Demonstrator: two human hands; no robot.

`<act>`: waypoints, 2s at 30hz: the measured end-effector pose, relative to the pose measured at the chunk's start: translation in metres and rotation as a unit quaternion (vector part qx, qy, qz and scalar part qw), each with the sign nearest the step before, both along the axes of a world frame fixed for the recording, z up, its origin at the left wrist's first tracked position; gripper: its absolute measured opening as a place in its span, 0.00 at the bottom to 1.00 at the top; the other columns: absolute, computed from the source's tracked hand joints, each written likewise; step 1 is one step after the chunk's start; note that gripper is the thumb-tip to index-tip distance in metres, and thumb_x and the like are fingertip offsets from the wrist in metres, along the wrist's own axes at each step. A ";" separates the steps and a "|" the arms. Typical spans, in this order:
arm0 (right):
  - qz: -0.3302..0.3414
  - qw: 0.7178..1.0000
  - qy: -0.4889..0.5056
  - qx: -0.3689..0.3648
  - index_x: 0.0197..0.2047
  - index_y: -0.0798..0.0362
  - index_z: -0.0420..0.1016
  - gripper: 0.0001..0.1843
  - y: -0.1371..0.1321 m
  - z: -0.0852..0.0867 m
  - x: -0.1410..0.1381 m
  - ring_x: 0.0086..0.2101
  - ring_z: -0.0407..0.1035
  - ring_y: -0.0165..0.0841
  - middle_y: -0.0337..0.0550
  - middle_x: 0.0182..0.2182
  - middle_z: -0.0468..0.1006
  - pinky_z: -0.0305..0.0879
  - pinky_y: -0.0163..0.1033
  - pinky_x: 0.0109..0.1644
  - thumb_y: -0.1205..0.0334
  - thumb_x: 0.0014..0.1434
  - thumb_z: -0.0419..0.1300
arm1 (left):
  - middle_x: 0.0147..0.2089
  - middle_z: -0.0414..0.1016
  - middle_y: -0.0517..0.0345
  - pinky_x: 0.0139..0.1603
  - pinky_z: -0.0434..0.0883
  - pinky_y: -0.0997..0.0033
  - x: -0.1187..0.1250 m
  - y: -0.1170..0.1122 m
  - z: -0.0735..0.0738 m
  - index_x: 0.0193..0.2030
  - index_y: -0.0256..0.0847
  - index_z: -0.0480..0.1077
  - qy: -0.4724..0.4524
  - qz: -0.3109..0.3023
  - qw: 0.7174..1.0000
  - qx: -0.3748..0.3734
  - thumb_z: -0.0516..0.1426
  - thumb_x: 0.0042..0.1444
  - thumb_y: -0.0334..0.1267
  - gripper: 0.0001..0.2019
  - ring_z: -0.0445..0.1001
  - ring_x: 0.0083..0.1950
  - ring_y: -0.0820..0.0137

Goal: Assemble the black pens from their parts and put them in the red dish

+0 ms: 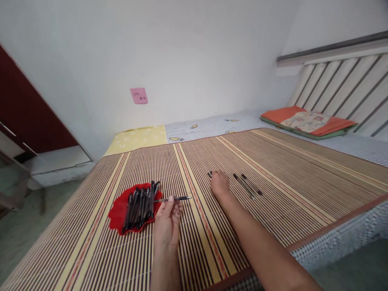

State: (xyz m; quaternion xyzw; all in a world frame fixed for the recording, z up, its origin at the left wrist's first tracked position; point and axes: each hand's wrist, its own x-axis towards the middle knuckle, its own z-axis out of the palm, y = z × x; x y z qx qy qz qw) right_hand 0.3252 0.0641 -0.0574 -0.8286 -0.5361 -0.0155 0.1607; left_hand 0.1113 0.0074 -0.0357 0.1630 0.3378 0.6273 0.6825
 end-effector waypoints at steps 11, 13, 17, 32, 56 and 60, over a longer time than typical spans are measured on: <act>0.081 0.991 0.110 0.000 0.39 0.59 0.78 0.10 -0.055 -0.001 -0.047 0.43 0.74 0.43 0.57 0.40 0.80 0.64 0.40 0.46 0.76 0.54 0.59 | 0.28 0.76 0.54 0.26 0.74 0.79 0.009 -0.001 0.000 0.30 0.32 0.72 -0.019 -0.030 0.999 -0.024 0.62 0.56 0.24 0.05 0.76 0.27 0.73; 0.096 0.984 0.146 0.019 0.42 0.57 0.77 0.11 -0.069 0.002 -0.050 0.42 0.74 0.41 0.53 0.40 0.80 0.65 0.38 0.43 0.74 0.56 0.58 | 0.27 0.75 0.55 0.25 0.73 0.80 0.010 -0.002 0.004 0.29 0.32 0.72 -0.022 -0.032 0.999 -0.031 0.61 0.56 0.23 0.06 0.75 0.26 0.74; 0.114 0.913 0.376 0.106 0.40 0.54 0.75 0.07 -0.086 0.005 -0.049 0.35 0.76 0.36 0.45 0.34 0.80 0.69 0.37 0.38 0.65 0.58 0.59 | 0.26 0.74 0.54 0.23 0.72 0.81 0.010 -0.003 0.009 0.27 0.32 0.71 -0.025 -0.015 0.999 -0.041 0.59 0.58 0.23 0.08 0.74 0.25 0.75; 0.126 0.635 0.723 0.240 0.38 0.53 0.75 0.18 -0.096 0.024 -0.068 0.35 0.77 0.35 0.43 0.35 0.82 0.74 0.42 0.45 0.56 0.48 0.73 | 0.29 0.77 0.52 0.29 0.76 0.78 0.014 -0.009 0.009 0.32 0.31 0.74 0.026 0.000 0.999 0.018 0.65 0.52 0.26 0.04 0.76 0.27 0.73; 0.187 0.682 0.672 0.222 0.41 0.55 0.78 0.15 -0.105 0.038 -0.072 0.33 0.78 0.36 0.45 0.32 0.83 0.73 0.39 0.41 0.54 0.54 0.68 | 0.27 0.77 0.56 0.32 0.74 0.78 0.011 -0.013 0.010 0.33 0.34 0.74 0.066 -0.032 0.995 0.072 0.73 0.39 0.39 0.18 0.76 0.29 0.74; 0.169 0.670 0.687 0.226 0.41 0.55 0.78 0.16 -0.104 0.037 -0.074 0.34 0.78 0.37 0.45 0.32 0.83 0.73 0.40 0.40 0.53 0.54 0.69 | 0.26 0.75 0.58 0.29 0.71 0.80 0.018 -0.016 0.010 0.31 0.34 0.74 0.068 -0.061 0.993 0.079 0.73 0.39 0.41 0.18 0.73 0.26 0.77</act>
